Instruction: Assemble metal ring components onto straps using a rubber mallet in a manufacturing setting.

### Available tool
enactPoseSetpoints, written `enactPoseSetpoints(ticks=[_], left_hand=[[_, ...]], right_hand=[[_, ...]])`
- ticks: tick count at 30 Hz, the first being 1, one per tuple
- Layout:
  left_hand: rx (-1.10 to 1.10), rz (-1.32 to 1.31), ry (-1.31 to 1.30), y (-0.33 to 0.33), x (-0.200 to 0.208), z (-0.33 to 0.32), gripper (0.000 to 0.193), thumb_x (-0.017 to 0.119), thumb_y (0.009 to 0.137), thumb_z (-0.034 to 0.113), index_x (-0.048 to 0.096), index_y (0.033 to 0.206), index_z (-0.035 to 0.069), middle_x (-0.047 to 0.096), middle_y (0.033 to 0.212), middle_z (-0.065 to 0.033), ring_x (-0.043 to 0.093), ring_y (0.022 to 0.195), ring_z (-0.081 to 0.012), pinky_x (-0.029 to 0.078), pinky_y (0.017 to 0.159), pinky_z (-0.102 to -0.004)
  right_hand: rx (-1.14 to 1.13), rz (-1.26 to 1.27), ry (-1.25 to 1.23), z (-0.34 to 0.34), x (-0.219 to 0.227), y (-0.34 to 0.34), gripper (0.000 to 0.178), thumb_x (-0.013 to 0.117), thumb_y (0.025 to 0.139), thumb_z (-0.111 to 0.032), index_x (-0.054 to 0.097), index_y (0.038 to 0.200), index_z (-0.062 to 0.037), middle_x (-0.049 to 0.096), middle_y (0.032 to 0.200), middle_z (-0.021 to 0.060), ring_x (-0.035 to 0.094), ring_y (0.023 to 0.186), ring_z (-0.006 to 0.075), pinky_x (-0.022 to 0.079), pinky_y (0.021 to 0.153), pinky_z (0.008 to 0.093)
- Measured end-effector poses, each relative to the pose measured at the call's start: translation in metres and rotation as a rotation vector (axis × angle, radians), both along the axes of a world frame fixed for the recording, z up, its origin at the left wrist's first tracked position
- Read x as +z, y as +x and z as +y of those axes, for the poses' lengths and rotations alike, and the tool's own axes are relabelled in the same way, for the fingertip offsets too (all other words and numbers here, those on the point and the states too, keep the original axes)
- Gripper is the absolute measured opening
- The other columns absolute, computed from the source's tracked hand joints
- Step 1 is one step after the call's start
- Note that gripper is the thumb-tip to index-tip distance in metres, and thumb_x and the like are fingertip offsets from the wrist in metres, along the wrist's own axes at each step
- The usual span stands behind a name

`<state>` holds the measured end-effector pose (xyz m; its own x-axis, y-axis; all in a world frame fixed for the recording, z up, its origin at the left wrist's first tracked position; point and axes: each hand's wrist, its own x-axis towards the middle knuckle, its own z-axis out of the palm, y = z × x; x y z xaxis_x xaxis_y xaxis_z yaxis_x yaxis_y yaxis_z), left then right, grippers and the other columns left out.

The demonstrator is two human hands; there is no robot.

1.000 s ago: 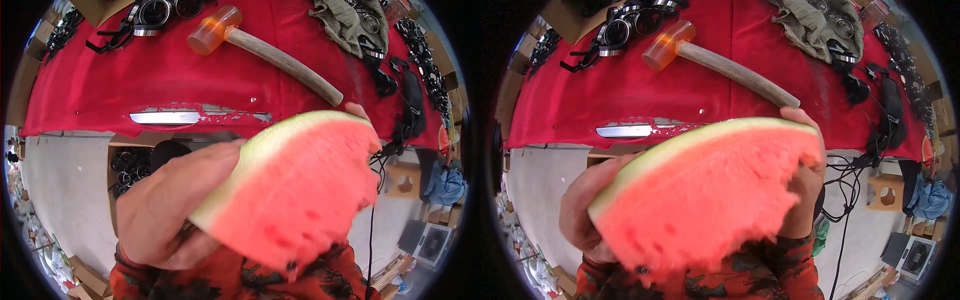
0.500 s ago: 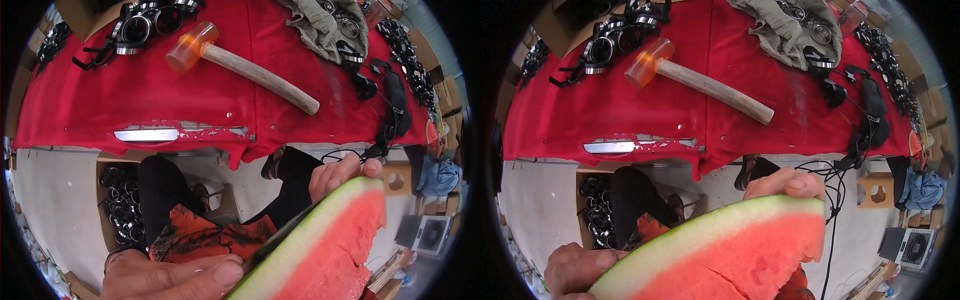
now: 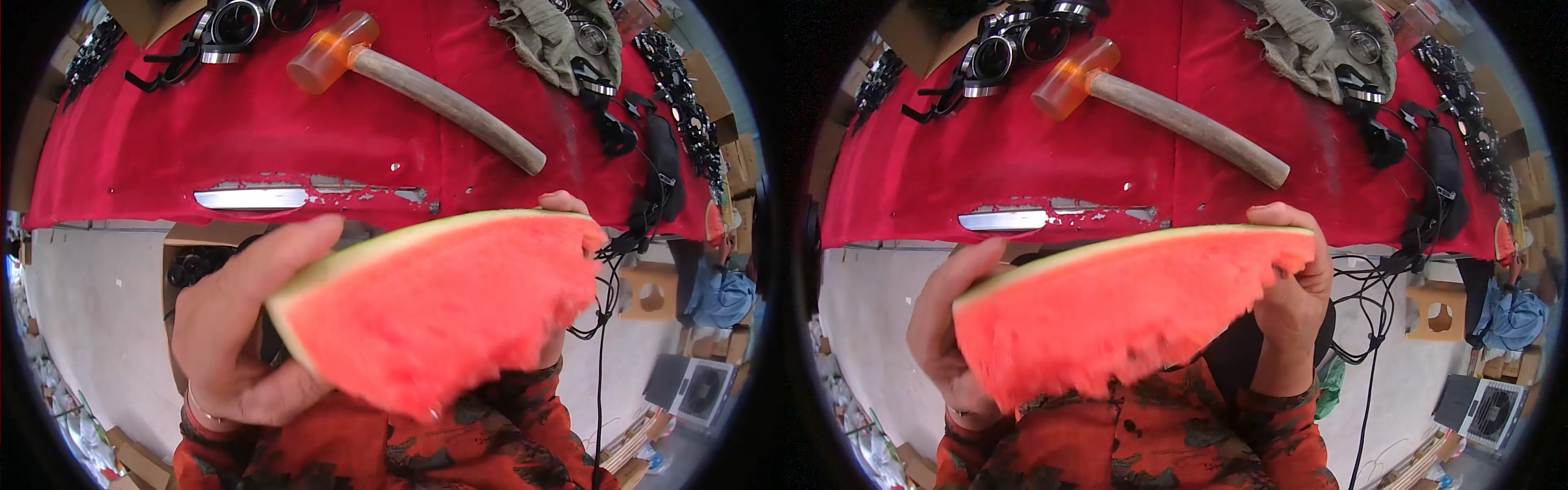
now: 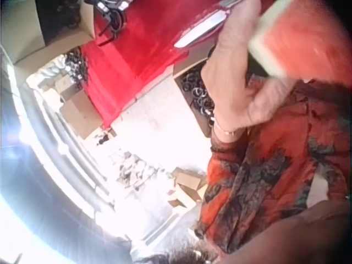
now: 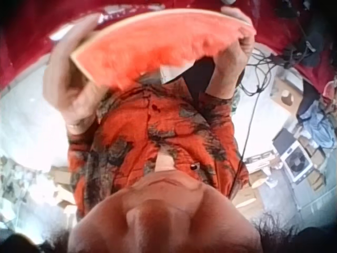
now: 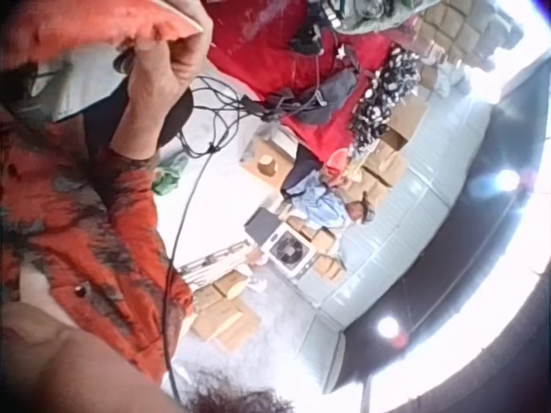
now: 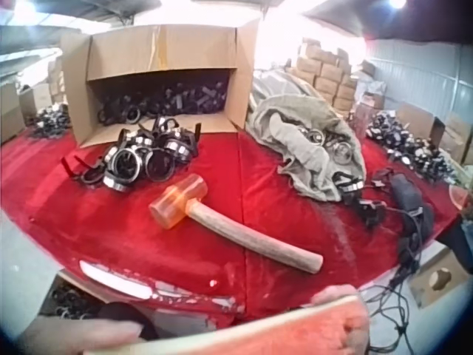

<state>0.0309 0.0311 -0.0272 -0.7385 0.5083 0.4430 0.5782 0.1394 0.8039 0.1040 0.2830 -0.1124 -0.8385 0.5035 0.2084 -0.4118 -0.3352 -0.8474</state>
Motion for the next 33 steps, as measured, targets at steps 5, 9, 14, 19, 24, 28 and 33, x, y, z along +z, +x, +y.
enactPoseSetpoints(ticks=[5, 9, 14, 19, 24, 28, 33], left_hand=[[-0.062, -0.170, 0.167, -0.010, -0.013, 0.004, 0.062, 0.076, 0.072, 0.019, 0.048, 0.119, -0.012, 0.064, 0.096, -0.0146, 0.062, 0.085, -0.0160, 0.046, 0.078, -0.0253], [-0.095, -0.242, 0.225, -0.010, -0.015, 0.006, 0.067, 0.076, 0.073, 0.016, 0.042, 0.124, -0.011, 0.062, 0.097, -0.0124, 0.060, 0.088, -0.0152, 0.044, 0.080, -0.0242], [-0.067, -0.360, 0.293, -0.012, -0.018, 0.007, 0.066, 0.074, 0.075, 0.013, 0.039, 0.125, -0.010, 0.058, 0.106, -0.0122, 0.057, 0.095, -0.0142, 0.042, 0.085, -0.0239], [-0.054, -0.379, 0.348, -0.009, -0.018, 0.008, 0.062, 0.072, 0.076, 0.011, 0.040, 0.125, -0.012, 0.057, 0.107, -0.0128, 0.057, 0.096, -0.0149, 0.041, 0.087, -0.0248], [-0.125, -0.137, 0.297, -0.013, -0.013, 0.013, 0.046, 0.068, 0.077, 0.008, 0.051, 0.114, -0.012, 0.062, 0.096, -0.0171, 0.062, 0.085, -0.0202, 0.047, 0.077, -0.0266], [-0.153, 0.105, 0.228, -0.011, -0.014, 0.011, 0.031, 0.062, 0.081, 0.010, 0.058, 0.107, -0.007, 0.065, 0.083, -0.0197, 0.065, 0.066, -0.0258, 0.051, 0.057, -0.0284], [-0.336, 0.216, 0.119, 0.009, 0.023, -0.005, 0.030, 0.051, 0.090, 0.023, 0.049, 0.109, 0.000, 0.061, 0.084, -0.0253, 0.066, 0.063, -0.0305, 0.056, 0.051, -0.0359]], right_hand=[[-0.009, -0.100, 0.026, 0.001, 0.014, -0.004, 0.054, 0.072, 0.077, -0.020, 0.047, 0.116, 0.0087, 0.056, 0.107, 0.0108, 0.057, 0.079, 0.0103, 0.046, 0.060, 0.0200], [0.065, -0.006, 0.016, 0.002, 0.011, -0.007, 0.054, 0.071, 0.078, -0.018, 0.046, 0.118, 0.0084, 0.056, 0.111, 0.0119, 0.058, 0.081, 0.0118, 0.047, 0.062, 0.0217], [0.140, -0.044, 0.013, 0.006, 0.010, -0.003, 0.056, 0.071, 0.077, -0.016, 0.045, 0.121, 0.0084, 0.055, 0.116, 0.0136, 0.059, 0.093, 0.0158, 0.048, 0.080, 0.0262], [0.035, -0.041, 0.022, 0.004, -0.003, -0.003, 0.068, 0.077, 0.071, -0.024, 0.044, 0.122, 0.0082, 0.054, 0.119, 0.0139, 0.058, 0.099, 0.0193, 0.048, 0.084, 0.0302], [-0.010, -0.076, -0.055, -0.007, 0.033, -0.008, 0.080, 0.074, 0.069, -0.047, 0.044, 0.121, 0.0059, 0.055, 0.112, 0.0119, 0.058, 0.098, 0.0197, 0.049, 0.085, 0.0327], [-0.028, 0.064, -0.035, -0.018, 0.022, 0.003, 0.083, 0.064, 0.071, -0.063, 0.044, 0.117, 0.0029, 0.052, 0.106, 0.0116, 0.056, 0.098, 0.0195, 0.050, 0.080, 0.0327], [0.520, 0.404, 0.006, 0.016, 0.012, -0.012, 0.072, 0.065, 0.077, -0.047, 0.038, 0.126, -0.0015, 0.055, 0.096, 0.0198, 0.059, 0.080, 0.0255, 0.049, 0.057, 0.0328]])
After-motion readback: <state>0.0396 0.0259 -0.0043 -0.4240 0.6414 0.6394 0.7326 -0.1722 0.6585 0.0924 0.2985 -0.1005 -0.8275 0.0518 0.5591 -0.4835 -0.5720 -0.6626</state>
